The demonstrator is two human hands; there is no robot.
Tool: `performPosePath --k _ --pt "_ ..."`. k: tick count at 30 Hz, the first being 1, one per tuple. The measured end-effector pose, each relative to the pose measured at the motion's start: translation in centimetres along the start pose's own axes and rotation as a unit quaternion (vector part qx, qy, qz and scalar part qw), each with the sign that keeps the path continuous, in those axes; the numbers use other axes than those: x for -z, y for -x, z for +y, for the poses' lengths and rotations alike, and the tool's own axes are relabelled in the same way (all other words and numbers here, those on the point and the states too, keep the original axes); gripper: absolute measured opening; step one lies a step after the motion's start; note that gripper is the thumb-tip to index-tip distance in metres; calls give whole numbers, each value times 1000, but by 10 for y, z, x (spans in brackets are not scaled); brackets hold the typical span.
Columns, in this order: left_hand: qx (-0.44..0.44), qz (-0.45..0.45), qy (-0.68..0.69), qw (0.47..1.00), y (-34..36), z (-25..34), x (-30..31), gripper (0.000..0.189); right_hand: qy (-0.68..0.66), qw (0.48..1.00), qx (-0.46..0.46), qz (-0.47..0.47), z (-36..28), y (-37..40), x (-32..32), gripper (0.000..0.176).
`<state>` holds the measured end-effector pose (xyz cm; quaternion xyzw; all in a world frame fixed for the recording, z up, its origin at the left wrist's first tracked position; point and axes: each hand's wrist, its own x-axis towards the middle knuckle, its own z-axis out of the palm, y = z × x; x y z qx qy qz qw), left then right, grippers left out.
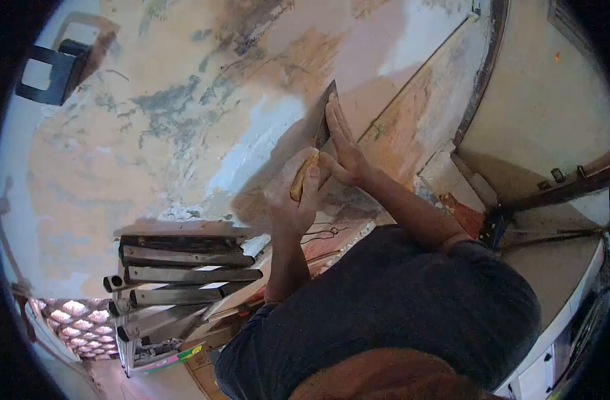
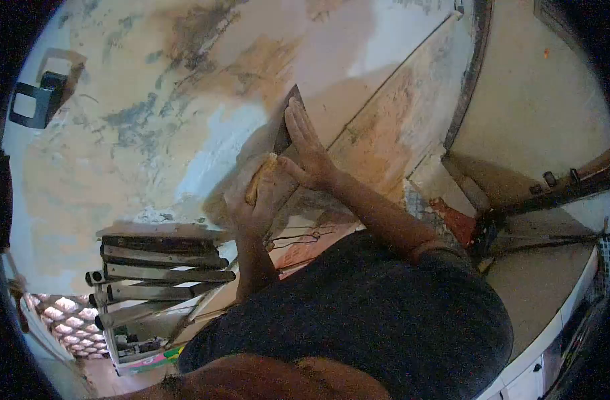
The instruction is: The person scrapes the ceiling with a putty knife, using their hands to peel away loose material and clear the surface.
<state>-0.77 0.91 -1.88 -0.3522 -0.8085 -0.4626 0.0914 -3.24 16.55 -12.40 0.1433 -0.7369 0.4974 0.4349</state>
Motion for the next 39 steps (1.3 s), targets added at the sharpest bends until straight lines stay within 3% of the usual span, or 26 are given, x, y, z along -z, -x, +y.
performPosePath --k 6,9,11,16,18,20,22,24,26,27,33,35,39 --pt "-95 -1 -54 994 -14 -1 4 24 23 998 19 51 25 2 -16 84" --pt "-35 -14 -20 999 -10 1 3 24 35 997 22 64 31 -2 -16 84" --pt "-69 27 -18 997 -13 0 9 23 52 996 26 65 31 -4 -20 85" --pt "-60 46 -26 997 -12 14 21 21 39 995 49 81 12 -14 -28 87" --pt "-67 53 -27 996 -23 16 18 21 26 997 -12 71 15 -13 -27 87" --pt "5 13 -32 999 -36 14 10 21 32 997 -27 72 20 -12 -20 86" --pt "-35 0 -70 997 -32 38 16 20 44 995 -33 77 22 -17 -13 85" --pt "-69 -18 -110 991 -31 46 16 20 -20 998 -23 57 6 -14 -12 83" --pt "-80 26 -66 994 -29 42 15 20 -35 998 1 48 5 -20 -9 86" --pt "-26 44 -65 997 -32 36 9 19 -20 999 4 47 7 -21 -7 88" --pt "-25 22 -46 998 -38 36 -2 17 -36 998 -39 25 7 -13 9 95" --pt "-17 16 -26 999 -38 46 2 17 -90 996 19 -11 -1 -17 11 96" --pt "3 -1 -29 1000 -32 60 0 18 -50 998 16 -26 7 -22 14 95"
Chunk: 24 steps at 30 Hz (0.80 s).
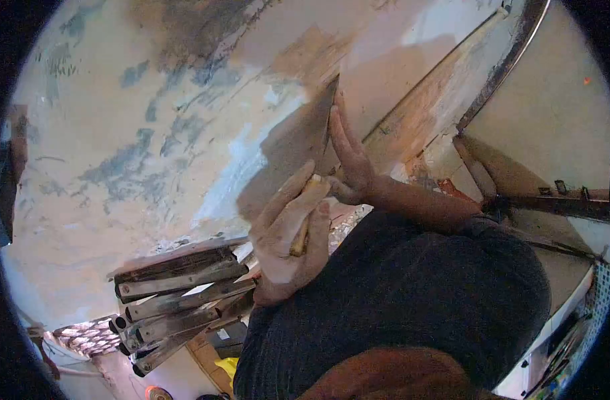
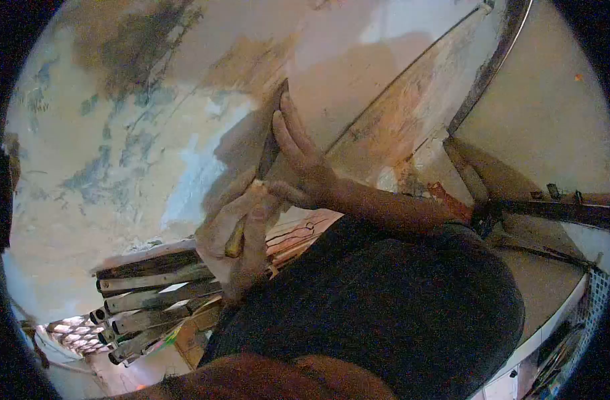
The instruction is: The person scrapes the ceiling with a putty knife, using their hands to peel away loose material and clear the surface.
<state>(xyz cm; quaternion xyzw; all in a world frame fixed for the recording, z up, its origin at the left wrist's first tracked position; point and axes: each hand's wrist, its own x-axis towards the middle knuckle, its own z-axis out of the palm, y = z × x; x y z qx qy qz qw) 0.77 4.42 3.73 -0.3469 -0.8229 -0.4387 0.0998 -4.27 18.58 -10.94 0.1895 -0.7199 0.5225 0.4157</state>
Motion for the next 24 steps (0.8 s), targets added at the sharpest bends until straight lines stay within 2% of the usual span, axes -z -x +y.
performPosePath --k 4,7,9,11,13,15,16,19,20,21,23,24 --pt "31 12 -1 999 9 -4 3 20 0 1000 19 0 -1 1 2 95" --pt "-5 34 18 999 2 -19 -1 22 -1 1000 20 -4 -2 -4 2 93" --pt "23 25 7 999 -4 -17 -5 22 8 997 -12 73 0 -8 3 92" --pt "-50 -5 -47 998 -10 -15 -4 21 4 997 -15 75 0 -7 4 90" --pt "-31 1 -50 998 0 -11 7 19 -18 1000 -5 -11 -6 -4 8 89" --pt "-1 50 56 997 3 -16 14 17 -24 1000 16 -3 -7 -7 5 88" --pt "53 68 93 992 4 -16 15 15 -1 1000 6 -10 -8 -8 5 87" --pt "43 38 32 998 -4 -15 7 14 10 1000 -5 0 -9 -8 1 85" --pt "141 46 114 982 8 -20 2 16 9 1000 -11 11 -8 -6 1 85" --pt "136 49 116 983 14 -24 4 16 12 1000 -13 26 -4 -8 1 84" --pt "58 54 88 993 16 -30 10 17 18 1000 8 25 -5 -11 -3 83" --pt "57 71 98 991 13 -30 7 17 18 1000 15 17 -7 -10 -4 83"
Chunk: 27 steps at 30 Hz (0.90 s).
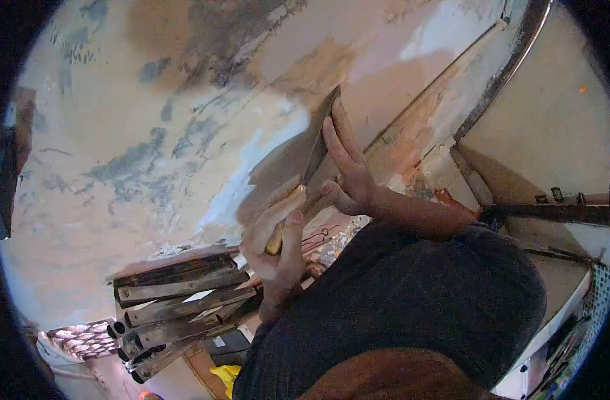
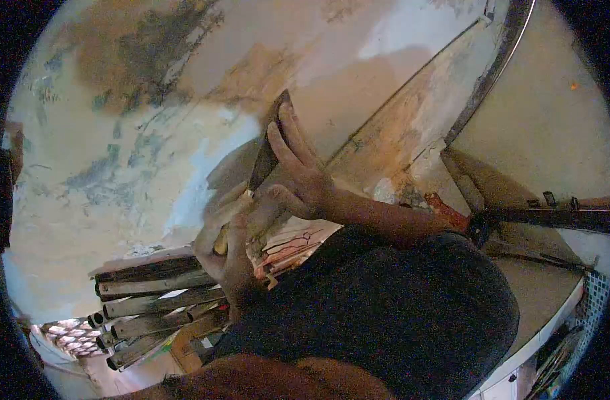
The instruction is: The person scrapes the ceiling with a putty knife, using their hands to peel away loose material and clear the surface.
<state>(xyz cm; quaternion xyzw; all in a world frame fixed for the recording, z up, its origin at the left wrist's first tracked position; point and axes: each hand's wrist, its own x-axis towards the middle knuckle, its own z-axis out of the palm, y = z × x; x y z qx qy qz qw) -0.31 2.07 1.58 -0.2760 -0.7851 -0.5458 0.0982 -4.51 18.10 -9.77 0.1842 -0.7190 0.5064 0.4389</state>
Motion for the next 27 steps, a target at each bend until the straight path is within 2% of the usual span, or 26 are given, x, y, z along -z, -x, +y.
performPosePath --k 1,3,4,7,9,12,15,16,17,19,22,25,27 --pt "3 -1 1 1000 -5 -4 -4 17 0 1000 -3 -1 1 -2 2 83" --pt "-24 -50 -34 998 -19 -14 -12 17 20 998 -23 55 5 -6 6 82" --pt "-45 -52 -38 997 -19 -14 -16 17 20 998 -23 52 4 -3 5 82" --pt "-36 -45 -39 998 -8 5 -12 17 -5 999 -26 40 1 2 9 82" --pt "-20 -30 -13 999 -3 -5 -7 16 0 999 -23 -23 -3 1 8 83" --pt "-30 -30 -27 999 -8 -28 -14 18 13 1000 -15 5 7 -3 16 83" --pt "-19 -42 -15 999 -8 -16 -19 18 37 999 -14 21 5 -5 19 83" --pt "-43 -63 -52 996 -7 -6 -12 18 16 1000 -22 3 0 -3 19 83" --pt "-40 -62 -50 996 0 -3 -5 18 -7 999 -31 -14 -4 0 17 83" --pt "32 -23 14 999 11 0 6 19 -2 999 -12 -41 -5 2 14 83" --pt "32 -9 24 999 12 -20 -1 19 19 997 12 -70 -2 2 10 82" --pt "1 -17 -3 1000 3 -29 -9 19 56 998 -7 -28 6 -3 12 83" --pt "-22 -25 -19 999 2 -25 -7 20 34 999 20 -4 7 -6 12 82"
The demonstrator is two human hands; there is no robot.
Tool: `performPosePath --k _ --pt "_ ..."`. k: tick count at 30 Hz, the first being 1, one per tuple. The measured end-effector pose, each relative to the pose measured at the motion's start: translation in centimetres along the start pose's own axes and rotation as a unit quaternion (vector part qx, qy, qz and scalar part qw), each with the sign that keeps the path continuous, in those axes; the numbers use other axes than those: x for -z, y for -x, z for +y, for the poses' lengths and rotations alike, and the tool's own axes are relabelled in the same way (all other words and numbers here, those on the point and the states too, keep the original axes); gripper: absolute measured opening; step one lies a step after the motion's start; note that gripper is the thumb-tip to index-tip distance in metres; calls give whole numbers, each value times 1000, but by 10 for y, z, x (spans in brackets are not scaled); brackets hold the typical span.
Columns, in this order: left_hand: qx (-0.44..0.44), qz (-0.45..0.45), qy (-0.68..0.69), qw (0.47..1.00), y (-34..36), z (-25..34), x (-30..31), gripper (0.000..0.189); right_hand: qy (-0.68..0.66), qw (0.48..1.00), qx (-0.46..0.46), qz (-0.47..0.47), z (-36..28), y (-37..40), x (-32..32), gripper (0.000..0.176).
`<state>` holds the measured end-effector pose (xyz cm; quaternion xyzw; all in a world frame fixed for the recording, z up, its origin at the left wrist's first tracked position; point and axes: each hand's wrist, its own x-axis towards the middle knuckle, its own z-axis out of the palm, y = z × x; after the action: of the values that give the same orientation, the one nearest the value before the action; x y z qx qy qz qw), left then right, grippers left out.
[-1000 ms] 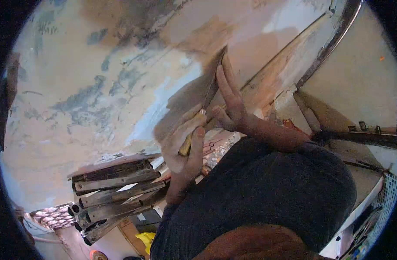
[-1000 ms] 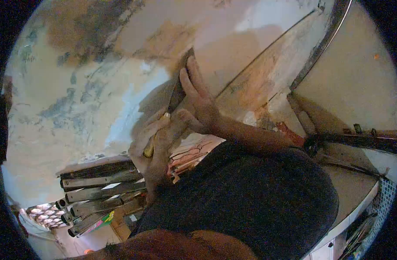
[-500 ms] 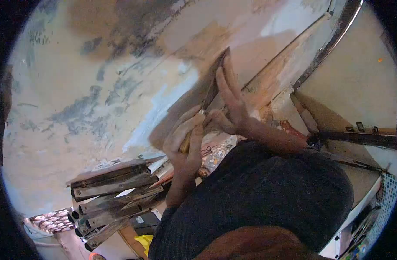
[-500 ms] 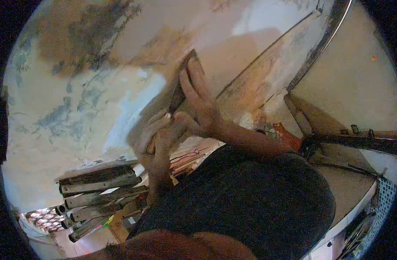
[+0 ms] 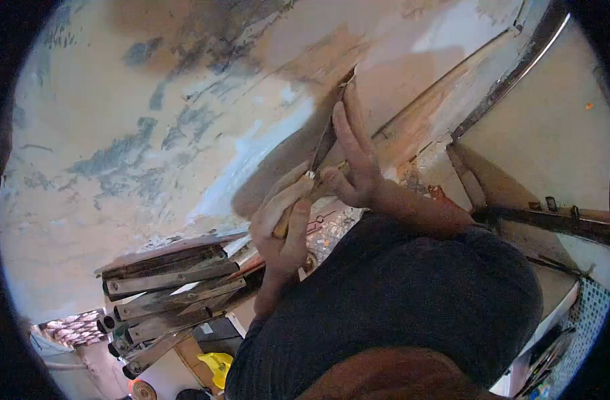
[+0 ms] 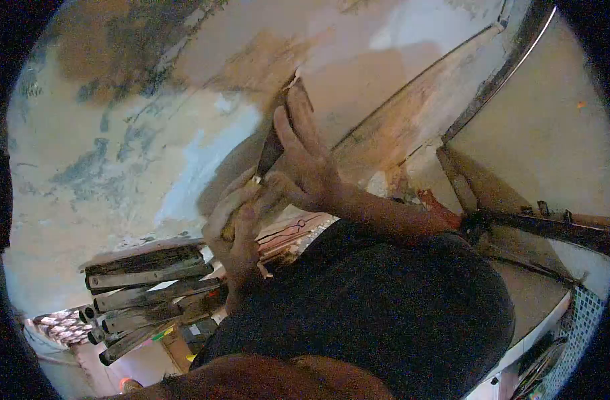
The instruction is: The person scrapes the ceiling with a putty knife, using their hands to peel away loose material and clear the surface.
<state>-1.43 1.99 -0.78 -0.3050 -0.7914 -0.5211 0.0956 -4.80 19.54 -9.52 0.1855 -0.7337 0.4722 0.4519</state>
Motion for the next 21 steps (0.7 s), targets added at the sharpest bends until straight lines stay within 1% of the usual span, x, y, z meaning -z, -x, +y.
performPosePath --k 1,2,4,6,8,10,12,13,14,15,16,17,18,21 --pt "16 22 36 999 6 3 1 19 -33 999 -28 0 -9 1 -2 80" --pt "13 22 38 999 10 5 2 19 -30 999 -26 0 -10 3 -3 80" --pt "30 25 80 996 9 6 9 19 -29 999 -6 -30 -8 7 -10 80" --pt "19 13 59 998 0 8 3 19 -26 999 -17 -19 -3 4 -9 81" --pt "-11 -8 26 1000 -14 7 -9 19 2 999 -32 37 4 -1 0 82" --pt "-15 -15 35 999 -15 4 -14 19 19 999 -30 35 5 -3 5 83" --pt "-9 -26 -28 999 -11 11 -12 20 -31 998 -37 30 0 -4 6 84" --pt "-30 -22 6 999 -8 11 -6 20 -29 998 -38 29 -3 -2 5 84" --pt "-33 -23 7 999 -4 11 -4 20 -24 999 -25 3 -6 1 2 84" --pt "-6 -7 39 999 -1 11 -2 20 -19 1000 -10 -23 -7 1 1 84" --pt "22 10 69 997 -1 12 -1 20 -18 1000 -9 -22 -5 -1 3 84" --pt "-17 -6 8 1000 -7 13 -2 19 -10 1000 -25 -6 -5 -2 4 83" --pt "-16 -6 6 1000 -15 16 -6 19 -4 999 -42 9 -5 -2 5 83" --pt "-59 -27 3 998 -25 18 -19 19 -30 998 -51 31 -1 -7 15 82"
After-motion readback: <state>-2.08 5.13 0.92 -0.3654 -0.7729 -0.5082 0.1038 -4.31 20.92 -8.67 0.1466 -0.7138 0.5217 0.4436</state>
